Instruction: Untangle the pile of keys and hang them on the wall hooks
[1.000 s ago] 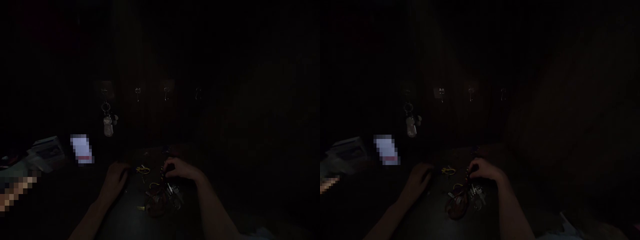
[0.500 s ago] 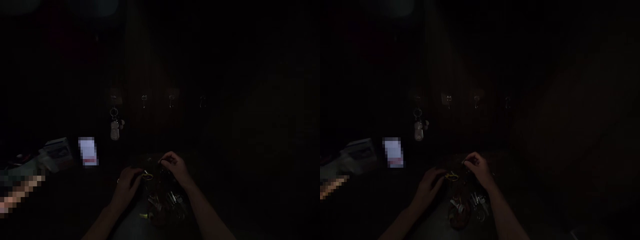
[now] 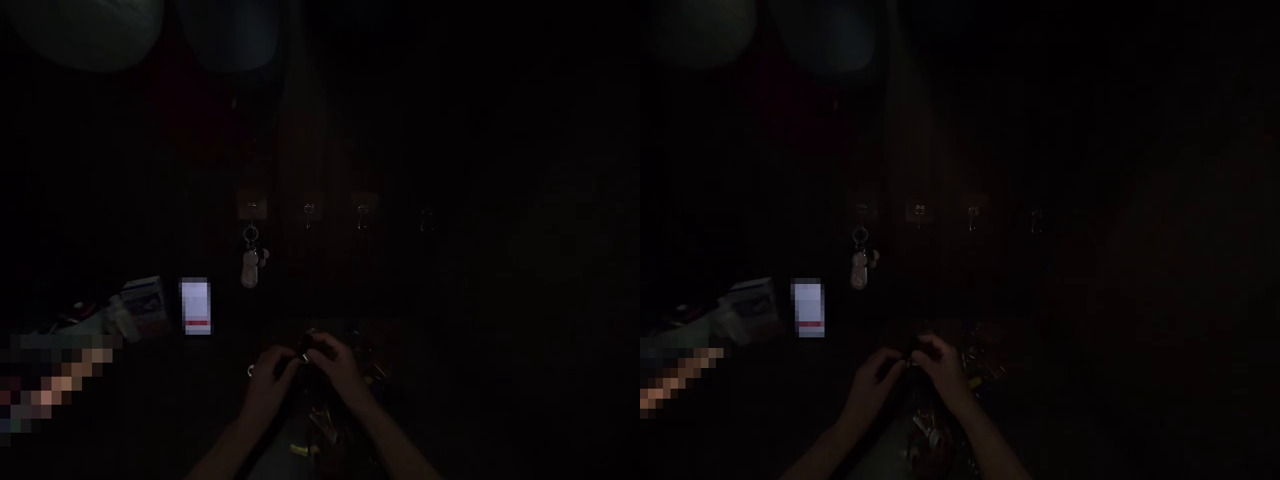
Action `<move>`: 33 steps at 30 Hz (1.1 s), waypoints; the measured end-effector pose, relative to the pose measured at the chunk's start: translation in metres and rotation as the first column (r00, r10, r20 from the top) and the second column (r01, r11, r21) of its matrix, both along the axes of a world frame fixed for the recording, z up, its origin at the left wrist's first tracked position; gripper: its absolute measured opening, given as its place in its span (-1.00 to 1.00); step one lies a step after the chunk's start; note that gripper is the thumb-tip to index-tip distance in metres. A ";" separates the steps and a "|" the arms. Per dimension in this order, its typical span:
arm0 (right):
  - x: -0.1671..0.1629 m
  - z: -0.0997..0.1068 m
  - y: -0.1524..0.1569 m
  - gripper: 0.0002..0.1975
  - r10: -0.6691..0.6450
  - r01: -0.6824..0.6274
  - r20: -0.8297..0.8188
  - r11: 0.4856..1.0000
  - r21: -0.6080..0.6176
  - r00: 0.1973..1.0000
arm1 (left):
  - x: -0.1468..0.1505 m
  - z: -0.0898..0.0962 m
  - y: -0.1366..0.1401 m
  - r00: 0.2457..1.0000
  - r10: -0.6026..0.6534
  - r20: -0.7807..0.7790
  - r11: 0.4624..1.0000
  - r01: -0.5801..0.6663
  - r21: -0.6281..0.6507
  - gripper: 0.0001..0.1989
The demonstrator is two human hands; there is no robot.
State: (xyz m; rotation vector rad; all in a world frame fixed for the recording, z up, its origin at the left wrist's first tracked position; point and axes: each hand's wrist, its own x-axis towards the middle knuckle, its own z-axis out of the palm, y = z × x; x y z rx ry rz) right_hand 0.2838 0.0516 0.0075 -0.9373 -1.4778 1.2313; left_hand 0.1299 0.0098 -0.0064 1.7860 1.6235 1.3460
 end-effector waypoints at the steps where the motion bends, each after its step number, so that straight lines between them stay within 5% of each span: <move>1: -0.002 -0.002 0.000 -0.74 -0.017 0.017 0.024 1.000 0.009 1.000 | 0.001 0.000 0.000 1.000 0.007 0.019 1.000 -0.007 -0.011 -0.80; 11: -0.007 0.017 -0.006 -0.71 -0.085 0.086 -0.103 0.996 0.008 0.991 | -0.024 -0.006 0.006 0.999 0.031 0.038 0.999 -0.032 0.024 -0.74; 18: -0.008 0.060 0.015 -0.71 -0.086 0.096 -0.139 0.993 0.068 0.987 | -0.047 -0.005 0.014 0.986 0.157 0.047 0.987 -0.159 0.036 -0.71; 22: -0.016 0.089 0.035 -0.79 -0.178 0.212 -0.168 0.954 0.211 0.970 | -0.051 -0.011 0.020 0.984 0.173 0.033 0.984 -0.174 0.033 -0.70; 33: -0.037 0.138 0.072 -0.83 -0.176 0.298 -0.357 0.898 0.323 0.918 | -0.058 -0.018 0.029 0.986 0.155 0.054 0.988 -0.155 -0.007 -0.70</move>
